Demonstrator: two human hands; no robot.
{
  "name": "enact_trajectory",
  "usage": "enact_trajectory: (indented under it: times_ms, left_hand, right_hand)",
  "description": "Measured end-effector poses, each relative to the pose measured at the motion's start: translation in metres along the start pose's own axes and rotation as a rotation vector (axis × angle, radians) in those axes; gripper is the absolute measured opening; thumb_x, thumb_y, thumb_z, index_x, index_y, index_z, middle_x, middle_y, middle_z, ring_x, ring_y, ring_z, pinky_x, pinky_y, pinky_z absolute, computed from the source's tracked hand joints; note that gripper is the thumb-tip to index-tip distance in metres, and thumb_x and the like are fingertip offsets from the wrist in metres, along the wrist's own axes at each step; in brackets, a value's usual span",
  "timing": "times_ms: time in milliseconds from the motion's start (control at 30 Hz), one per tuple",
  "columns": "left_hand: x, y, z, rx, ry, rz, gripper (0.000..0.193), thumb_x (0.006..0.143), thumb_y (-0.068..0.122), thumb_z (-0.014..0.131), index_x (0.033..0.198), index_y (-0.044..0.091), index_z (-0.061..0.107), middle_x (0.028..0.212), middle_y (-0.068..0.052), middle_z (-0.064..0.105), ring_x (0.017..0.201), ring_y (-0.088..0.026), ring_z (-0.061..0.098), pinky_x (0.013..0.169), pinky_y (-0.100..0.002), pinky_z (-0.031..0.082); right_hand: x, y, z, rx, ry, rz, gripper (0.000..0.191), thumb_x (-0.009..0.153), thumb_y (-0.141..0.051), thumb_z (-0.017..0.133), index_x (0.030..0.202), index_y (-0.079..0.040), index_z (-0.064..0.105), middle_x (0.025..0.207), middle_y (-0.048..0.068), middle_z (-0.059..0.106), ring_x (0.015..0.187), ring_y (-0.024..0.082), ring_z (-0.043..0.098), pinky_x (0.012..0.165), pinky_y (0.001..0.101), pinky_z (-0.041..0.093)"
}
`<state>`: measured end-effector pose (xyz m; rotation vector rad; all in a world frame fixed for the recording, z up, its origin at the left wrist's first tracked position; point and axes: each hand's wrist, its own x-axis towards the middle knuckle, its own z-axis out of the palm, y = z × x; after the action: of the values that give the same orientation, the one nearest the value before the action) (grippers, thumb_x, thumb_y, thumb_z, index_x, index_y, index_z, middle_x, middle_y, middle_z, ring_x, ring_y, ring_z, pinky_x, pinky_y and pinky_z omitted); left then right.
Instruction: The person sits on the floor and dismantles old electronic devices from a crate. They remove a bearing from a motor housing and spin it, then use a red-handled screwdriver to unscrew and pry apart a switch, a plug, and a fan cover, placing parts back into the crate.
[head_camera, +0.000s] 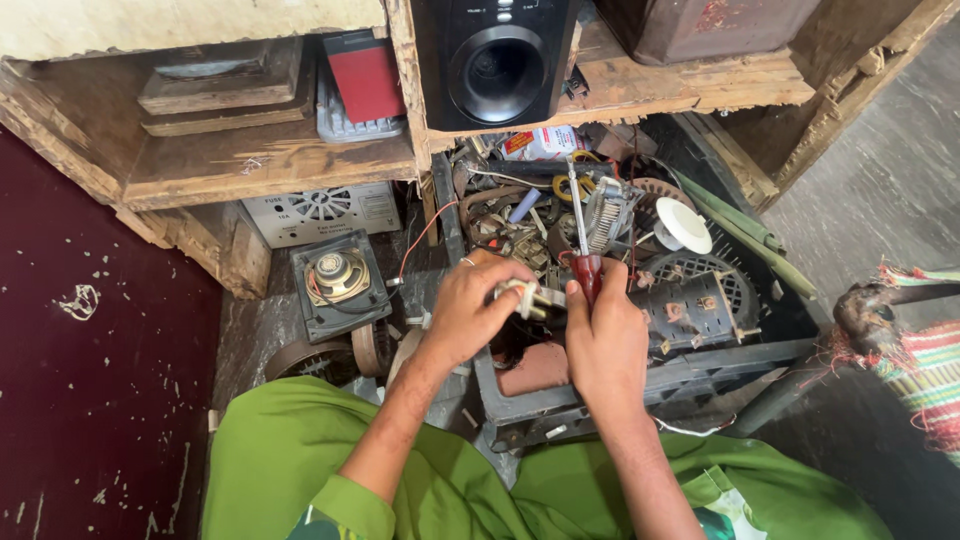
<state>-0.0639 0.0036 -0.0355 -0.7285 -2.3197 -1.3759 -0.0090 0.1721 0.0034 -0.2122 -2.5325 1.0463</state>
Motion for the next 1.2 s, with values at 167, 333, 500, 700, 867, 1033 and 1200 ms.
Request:
enact_trajectory:
  times_ms: [167, 333, 500, 700, 867, 1033, 1200]
  left_hand:
    - [0.004, 0.004, -0.01, 0.154, -0.251, -0.066, 0.017, 0.084, 0.028, 0.071, 0.095, 0.02, 0.081, 0.077, -0.008, 0.07, 0.082, -0.028, 0.068, 0.089, -0.041, 0.046]
    - [0.012, -0.003, -0.012, -0.135, -0.277, -0.095, 0.019, 0.096, 0.023, 0.063, 0.098, 0.015, 0.08, 0.096, -0.004, 0.081, 0.093, -0.017, 0.075, 0.097, -0.034, 0.052]
    - [0.024, -0.018, -0.007, -0.667, -0.124, -0.271, 0.022, 0.102, 0.009, 0.056, 0.117, 0.004, 0.07, 0.116, -0.006, 0.074, 0.103, -0.016, 0.071, 0.096, -0.031, 0.055]
    - [0.029, -0.031, -0.02, -0.69, -0.114, -0.292, 0.028, 0.098, 0.002, 0.056, 0.123, 0.001, 0.067, 0.123, -0.005, 0.071, 0.111, -0.017, 0.07, 0.101, -0.03, 0.052]
    - [0.06, -0.045, -0.023, -0.56, 0.365, -0.298, 0.032, 0.093, -0.003, 0.054, 0.12, 0.004, 0.07, 0.12, -0.005, 0.074, 0.105, -0.016, 0.07, 0.093, -0.031, 0.053]
    - [0.12, -0.081, -0.01, -0.359, 0.248, -0.278, 0.029, 0.092, -0.003, 0.06, 0.114, 0.011, 0.073, 0.111, -0.002, 0.077, 0.094, -0.015, 0.074, 0.08, -0.031, 0.057]
    - [0.175, -0.11, 0.023, 0.21, -0.007, -0.031, 0.023, 0.088, -0.001, 0.066, 0.101, 0.012, 0.08, 0.103, -0.01, 0.079, 0.089, -0.023, 0.076, 0.085, -0.035, 0.059]
  right_hand:
    - [0.004, -0.001, 0.003, 0.012, -0.004, 0.025, 0.031, 0.099, -0.025, 0.059, 0.122, -0.005, 0.052, 0.084, 0.028, 0.07, 0.08, 0.05, 0.068, 0.067, 0.0586, 0.05]
    - [0.007, 0.0, 0.005, 0.019, 0.008, 0.013, 0.031, 0.1, -0.025, 0.059, 0.124, -0.005, 0.053, 0.085, 0.028, 0.071, 0.081, 0.049, 0.069, 0.068, 0.0571, 0.051]
    - [0.008, 0.003, 0.006, 0.028, 0.0, 0.038, 0.032, 0.1, -0.025, 0.059, 0.123, -0.005, 0.052, 0.086, 0.027, 0.071, 0.08, 0.048, 0.069, 0.068, 0.056, 0.051]
    - [0.014, 0.003, 0.005, 0.058, -0.016, 0.051, 0.032, 0.099, -0.025, 0.058, 0.125, -0.006, 0.053, 0.086, 0.026, 0.071, 0.079, 0.047, 0.07, 0.067, 0.0546, 0.052]
    - [0.022, 0.004, 0.007, 0.093, -0.006, 0.05, 0.032, 0.099, -0.024, 0.058, 0.124, -0.005, 0.053, 0.087, 0.026, 0.071, 0.079, 0.046, 0.07, 0.067, 0.0531, 0.052]
    - [0.033, 0.005, 0.013, 0.093, -0.01, 0.048, 0.031, 0.099, -0.023, 0.057, 0.123, -0.004, 0.054, 0.086, 0.025, 0.071, 0.077, 0.045, 0.07, 0.067, 0.0521, 0.051]
    - [0.046, 0.005, 0.017, 0.259, -0.05, 0.178, 0.028, 0.098, -0.019, 0.058, 0.122, -0.005, 0.054, 0.074, 0.015, 0.069, 0.058, 0.027, 0.068, 0.054, 0.0395, 0.054]
